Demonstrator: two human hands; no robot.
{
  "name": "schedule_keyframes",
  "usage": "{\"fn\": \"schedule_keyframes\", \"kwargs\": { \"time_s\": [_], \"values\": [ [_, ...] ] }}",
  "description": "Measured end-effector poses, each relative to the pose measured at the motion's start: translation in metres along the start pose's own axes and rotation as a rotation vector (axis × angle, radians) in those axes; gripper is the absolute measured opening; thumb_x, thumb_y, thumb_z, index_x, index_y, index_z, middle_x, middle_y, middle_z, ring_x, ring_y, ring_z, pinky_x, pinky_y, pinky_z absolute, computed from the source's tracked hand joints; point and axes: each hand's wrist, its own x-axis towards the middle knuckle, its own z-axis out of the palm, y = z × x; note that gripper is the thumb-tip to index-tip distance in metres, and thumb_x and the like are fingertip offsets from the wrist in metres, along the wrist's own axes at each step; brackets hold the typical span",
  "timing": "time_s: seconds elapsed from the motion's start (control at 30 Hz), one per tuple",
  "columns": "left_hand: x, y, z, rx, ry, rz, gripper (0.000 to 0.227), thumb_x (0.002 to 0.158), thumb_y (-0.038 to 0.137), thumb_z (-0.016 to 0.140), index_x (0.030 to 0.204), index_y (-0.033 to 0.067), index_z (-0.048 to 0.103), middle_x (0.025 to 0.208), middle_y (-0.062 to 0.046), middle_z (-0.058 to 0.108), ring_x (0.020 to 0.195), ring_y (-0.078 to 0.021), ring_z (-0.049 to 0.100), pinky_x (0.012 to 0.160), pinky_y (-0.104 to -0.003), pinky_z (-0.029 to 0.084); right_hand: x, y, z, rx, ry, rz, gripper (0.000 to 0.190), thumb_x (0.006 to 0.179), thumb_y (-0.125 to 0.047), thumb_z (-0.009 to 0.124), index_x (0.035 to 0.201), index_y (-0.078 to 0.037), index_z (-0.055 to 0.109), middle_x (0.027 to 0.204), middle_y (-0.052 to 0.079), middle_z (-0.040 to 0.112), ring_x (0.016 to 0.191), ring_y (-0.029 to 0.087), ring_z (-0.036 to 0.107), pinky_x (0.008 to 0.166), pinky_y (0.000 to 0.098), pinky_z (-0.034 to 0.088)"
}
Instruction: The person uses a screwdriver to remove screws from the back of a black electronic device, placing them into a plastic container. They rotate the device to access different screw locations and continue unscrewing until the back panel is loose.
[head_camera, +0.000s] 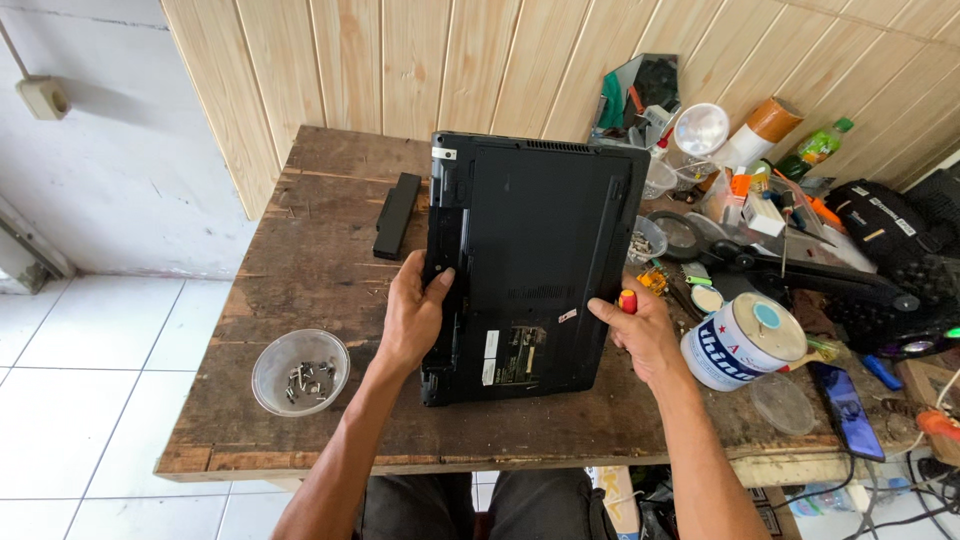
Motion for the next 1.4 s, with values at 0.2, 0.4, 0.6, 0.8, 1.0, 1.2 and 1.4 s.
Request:
{"fn": "schedule_keyframes", "kwargs": {
  "time_s": [0.2,0.4,0.6,0.8,1.0,1.2,1.4],
  "values": [
    [-0.004,0.006,-0.001,0.001,-0.014,-0.014,0.009,0.110,0.006,0.069,0.118,0.0026,0.069,0.090,-0.005,0.065,0.087,-0.0142,0.059,0.076,-0.031,0.053,-0.003,-0.008,0.003,-0.011,-0.010,-0.004,0.059,0.090,-0.006,0.090,0.146,-0.011,0.074,0.106,0.006,0.078,0.046,0.006,0.047,0.043,0.0223,0.043],
    [-0.015,0.002,-0.005,-0.003,-0.010,-0.073,0.012,0.110,0.012,0.073,0.118,0.0029,0.069,0.091,-0.007,0.069,0.086,-0.0139,0.063,0.075,-0.031,0.055,0.001,0.009,-0.005,-0.035,-0.021,0.027,0.054,0.092,-0.006,0.090,0.143,-0.011,0.075,0.106,0.011,0.080,0.045,0.007,0.045,0.042,0.0247,0.043],
    [-0.021,-0.011,-0.006,0.032,-0.082,-0.130,0.019,0.112,0.016,0.073,0.120,-0.0010,0.070,0.096,-0.018,0.073,0.087,-0.0201,0.068,0.078,-0.040,0.058,-0.004,0.024,-0.017,0.003,-0.011,0.060,0.046,0.087,-0.007,0.094,0.130,-0.008,0.080,0.070,-0.002,0.055,0.040,0.007,0.044,0.041,0.0244,0.041],
    [-0.030,0.020,0.007,0.083,-0.110,-0.155,0.020,0.111,0.022,0.075,0.116,0.0026,0.074,0.100,-0.016,0.077,0.091,-0.0189,0.075,0.080,-0.039,0.060,-0.021,0.027,-0.028,0.061,0.004,0.095,0.029,0.087,-0.005,0.093,0.113,-0.008,0.082,0.064,-0.002,0.052,0.040,0.008,0.042,0.041,0.0258,0.037],
    [-0.033,0.046,0.012,0.026,-0.125,-0.115,0.018,0.107,0.016,0.079,0.116,0.0013,0.075,0.097,-0.010,0.074,0.089,-0.0140,0.071,0.077,-0.033,0.059,-0.042,0.003,-0.018,0.087,0.012,0.037,0.040,0.086,-0.006,0.092,0.125,-0.006,0.082,0.066,0.000,0.049,0.041,0.009,0.039,0.042,0.0275,0.036],
    [-0.035,0.041,0.007,-0.035,-0.103,-0.115,0.012,0.108,0.010,0.077,0.111,-0.0006,0.073,0.092,-0.008,0.070,0.087,-0.0127,0.070,0.073,-0.028,0.057,-0.044,0.010,-0.027,0.048,0.048,-0.033,0.046,0.083,-0.001,0.093,0.127,-0.007,0.082,0.067,0.001,0.055,0.041,0.008,0.043,0.040,0.0260,0.039],
    [-0.033,0.024,0.005,-0.054,-0.113,-0.133,0.014,0.107,0.010,0.076,0.117,-0.0004,0.074,0.095,-0.009,0.071,0.085,-0.0136,0.072,0.070,-0.029,0.058,-0.049,0.006,-0.025,0.035,0.051,-0.011,0.050,0.083,-0.003,0.092,0.131,-0.011,0.081,0.070,0.001,0.059,0.041,0.007,0.044,0.040,0.0240,0.039]
  ]
}}
